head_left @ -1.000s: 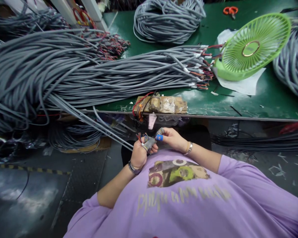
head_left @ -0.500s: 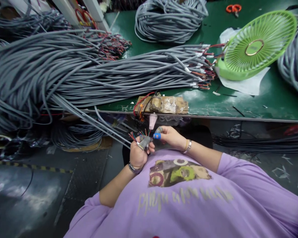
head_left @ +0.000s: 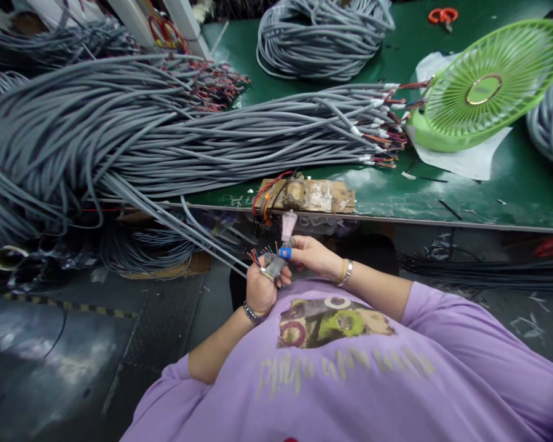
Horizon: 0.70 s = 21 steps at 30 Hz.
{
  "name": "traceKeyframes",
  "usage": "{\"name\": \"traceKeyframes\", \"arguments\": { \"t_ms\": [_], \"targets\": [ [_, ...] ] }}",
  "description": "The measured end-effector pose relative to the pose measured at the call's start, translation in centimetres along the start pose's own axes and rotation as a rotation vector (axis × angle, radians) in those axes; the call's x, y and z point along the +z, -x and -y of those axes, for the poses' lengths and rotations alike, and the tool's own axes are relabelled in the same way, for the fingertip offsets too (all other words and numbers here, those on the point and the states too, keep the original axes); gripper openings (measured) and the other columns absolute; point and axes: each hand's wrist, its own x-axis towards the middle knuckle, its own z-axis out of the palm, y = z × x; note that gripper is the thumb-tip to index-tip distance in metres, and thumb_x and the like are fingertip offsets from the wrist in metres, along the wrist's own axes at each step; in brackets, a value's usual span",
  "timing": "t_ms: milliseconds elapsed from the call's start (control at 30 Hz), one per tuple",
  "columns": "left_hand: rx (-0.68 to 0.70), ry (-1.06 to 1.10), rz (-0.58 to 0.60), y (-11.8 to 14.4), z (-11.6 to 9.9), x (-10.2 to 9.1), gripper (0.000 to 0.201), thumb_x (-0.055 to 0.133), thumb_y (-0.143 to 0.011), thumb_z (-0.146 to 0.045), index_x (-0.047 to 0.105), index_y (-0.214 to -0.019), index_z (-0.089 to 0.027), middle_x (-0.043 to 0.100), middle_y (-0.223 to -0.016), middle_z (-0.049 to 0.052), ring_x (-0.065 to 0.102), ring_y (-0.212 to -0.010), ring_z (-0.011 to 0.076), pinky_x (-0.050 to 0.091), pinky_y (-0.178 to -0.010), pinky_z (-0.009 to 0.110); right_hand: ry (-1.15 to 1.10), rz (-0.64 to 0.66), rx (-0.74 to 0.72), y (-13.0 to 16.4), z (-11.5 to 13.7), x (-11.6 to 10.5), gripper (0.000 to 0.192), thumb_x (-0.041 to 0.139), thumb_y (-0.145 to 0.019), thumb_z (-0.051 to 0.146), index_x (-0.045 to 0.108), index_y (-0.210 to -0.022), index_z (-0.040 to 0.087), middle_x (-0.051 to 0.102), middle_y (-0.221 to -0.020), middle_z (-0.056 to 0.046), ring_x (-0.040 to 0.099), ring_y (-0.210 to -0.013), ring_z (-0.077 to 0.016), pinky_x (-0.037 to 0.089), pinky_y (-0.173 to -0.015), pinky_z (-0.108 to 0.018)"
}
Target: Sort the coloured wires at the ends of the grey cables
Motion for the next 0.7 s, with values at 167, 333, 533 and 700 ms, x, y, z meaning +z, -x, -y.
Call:
{"name": "traceKeyframes", "arguments": {
  "t_ms": [167,333,533,700],
  "targets": [
    [-0.001,-0.139,0.062,-0.21,0.38,-0.66,0.028,0.067,-0.078,-0.039,0.06,-0.064,-0.015,0.066,-0.056,0.002,0.057,-0.041,0.0087,0.034,-0.039,0.018,0.132,0.017,-0.101,0.05,-0.05,-0.32,0.04,0.077,-0.066,0.05,0.055,-0.069,0.016,0.051,-0.055,0.004,0.041,-0.047,-0.007,0.033,-0.045,-0.022],
    [0.024,-0.109,0.048,-0.14,0.38,-0.73,0.027,0.068,-0.079,-0.038,0.061,-0.065,-0.015,0.066,-0.056,0.002,0.056,-0.041,0.0085,0.035,-0.039,0.018,0.279,-0.004,-0.225,0.33,0.17,-0.39,0.032,0.071,-0.074,0.044,0.06,-0.07,0.014,0.055,-0.061,0.001,0.047,-0.055,-0.0101,0.038,-0.053,-0.024],
    [0.089,0.036,-0.059,0.0,0.16,-0.32,0.024,0.069,-0.076,-0.038,0.062,-0.071,-0.015,0.065,-0.057,-0.001,0.056,-0.042,0.0079,0.034,-0.038,0.017,0.066,-0.042,-0.09,0.44,-0.36,0.09,0.028,0.072,-0.071,0.04,0.062,-0.077,0.015,0.057,-0.062,0.003,0.044,-0.05,-0.0067,0.036,-0.048,-0.022],
    [0.086,0.058,-0.067,0.0,0.12,-0.33,0.026,0.069,-0.075,-0.039,0.061,-0.07,-0.015,0.065,-0.057,0.0,0.056,-0.041,0.0079,0.034,-0.038,0.017,-0.107,-0.071,-0.003,0.54,-0.67,0.46,0.027,0.074,-0.066,0.036,0.057,-0.072,0.015,0.053,-0.056,0.005,0.043,-0.047,-0.0056,0.035,-0.047,-0.02]
  ]
}}
